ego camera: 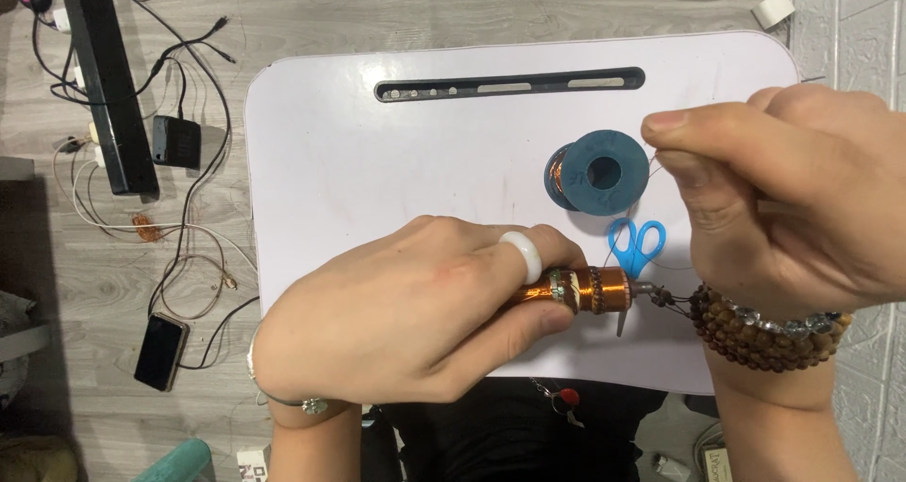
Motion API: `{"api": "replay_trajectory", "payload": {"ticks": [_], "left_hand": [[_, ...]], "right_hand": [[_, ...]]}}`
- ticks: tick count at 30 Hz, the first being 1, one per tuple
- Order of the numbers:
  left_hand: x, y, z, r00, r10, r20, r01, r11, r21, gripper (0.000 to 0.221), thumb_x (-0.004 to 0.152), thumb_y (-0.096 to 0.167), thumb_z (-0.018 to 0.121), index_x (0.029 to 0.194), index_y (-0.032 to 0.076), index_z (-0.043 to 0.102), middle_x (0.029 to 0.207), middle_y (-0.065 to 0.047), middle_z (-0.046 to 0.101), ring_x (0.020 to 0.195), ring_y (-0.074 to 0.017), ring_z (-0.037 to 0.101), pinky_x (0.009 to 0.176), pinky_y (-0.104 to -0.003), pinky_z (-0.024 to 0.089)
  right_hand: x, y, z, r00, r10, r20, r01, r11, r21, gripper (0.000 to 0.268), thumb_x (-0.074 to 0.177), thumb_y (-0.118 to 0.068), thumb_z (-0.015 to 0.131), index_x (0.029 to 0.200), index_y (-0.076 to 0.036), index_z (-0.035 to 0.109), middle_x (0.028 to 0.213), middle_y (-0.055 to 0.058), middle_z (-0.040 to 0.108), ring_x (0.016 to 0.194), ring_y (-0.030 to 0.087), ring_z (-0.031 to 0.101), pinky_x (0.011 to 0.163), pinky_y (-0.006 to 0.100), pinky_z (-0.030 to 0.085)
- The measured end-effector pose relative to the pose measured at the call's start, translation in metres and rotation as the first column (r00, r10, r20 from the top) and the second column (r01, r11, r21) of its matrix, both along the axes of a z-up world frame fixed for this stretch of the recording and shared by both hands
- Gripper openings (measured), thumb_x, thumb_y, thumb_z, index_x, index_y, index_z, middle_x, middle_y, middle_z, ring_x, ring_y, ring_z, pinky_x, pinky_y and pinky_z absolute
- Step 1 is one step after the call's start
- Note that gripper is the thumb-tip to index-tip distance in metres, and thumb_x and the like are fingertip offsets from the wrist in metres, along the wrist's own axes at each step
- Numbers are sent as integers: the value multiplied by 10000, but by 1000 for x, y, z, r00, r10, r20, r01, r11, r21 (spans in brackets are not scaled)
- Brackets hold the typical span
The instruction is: The person winds a copper wire onto a motor armature by hand, rotating the armature and pulling the wire from a spool, and then secures the wire ends.
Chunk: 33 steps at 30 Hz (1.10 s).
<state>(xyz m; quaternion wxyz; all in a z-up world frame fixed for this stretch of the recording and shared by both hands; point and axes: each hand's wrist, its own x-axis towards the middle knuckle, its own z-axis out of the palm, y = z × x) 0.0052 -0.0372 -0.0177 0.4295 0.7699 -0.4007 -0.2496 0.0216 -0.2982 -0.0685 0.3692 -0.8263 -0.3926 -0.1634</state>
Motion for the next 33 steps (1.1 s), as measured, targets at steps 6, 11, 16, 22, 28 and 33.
{"api": "replay_trajectory", "payload": {"ticks": [6,11,16,22,28,33], "left_hand": [[0,-1,0,1000,28,-8,-27,999,36,266,999,247,403,1067,34,547,627,-87,617,485,-343,562,493,-405,451],[-4,-5,-5,992,80,93,-84,996,40,306,1002,295,439,1074,6,510,773,-133,633,551,-384,568,495,-443,437],[-1,-5,-1,948,250,197,-242,968,-63,337,1014,288,394,1127,-8,512,841,-82,665,440,-147,524,362,-303,420],[7,20,13,830,556,49,-539,821,-189,176,969,161,492,1108,62,535,697,24,510,546,-99,366,533,-258,340],[-4,34,12,819,548,-170,-563,711,-421,299,991,324,473,1102,52,526,957,-35,588,813,-133,562,740,-254,506],[-6,29,16,829,539,-150,-554,752,-356,134,961,132,495,1070,61,529,1010,-53,699,697,-112,467,647,-237,426]], "right_hand": [[-5,8,-11,993,-80,83,69,990,127,101,1045,136,605,1061,221,658,765,330,633,504,275,367,502,404,237],[0,1,4,999,15,32,-16,1000,22,166,1026,98,530,1108,207,624,585,151,475,428,213,313,452,396,225],[-26,-1,-16,949,-307,76,270,912,308,185,1014,45,663,934,210,691,636,162,335,569,272,293,600,442,251],[-11,-19,34,943,-179,-282,190,982,11,118,910,1,569,976,36,661,688,146,608,508,189,457,526,286,321],[23,-14,36,917,-232,-323,209,972,-106,89,1002,60,627,986,80,713,860,168,697,717,207,639,638,267,457],[37,-6,32,965,-169,-198,133,974,-181,289,933,-15,663,1202,91,670,1219,236,694,1140,332,661,1042,443,516]]}}
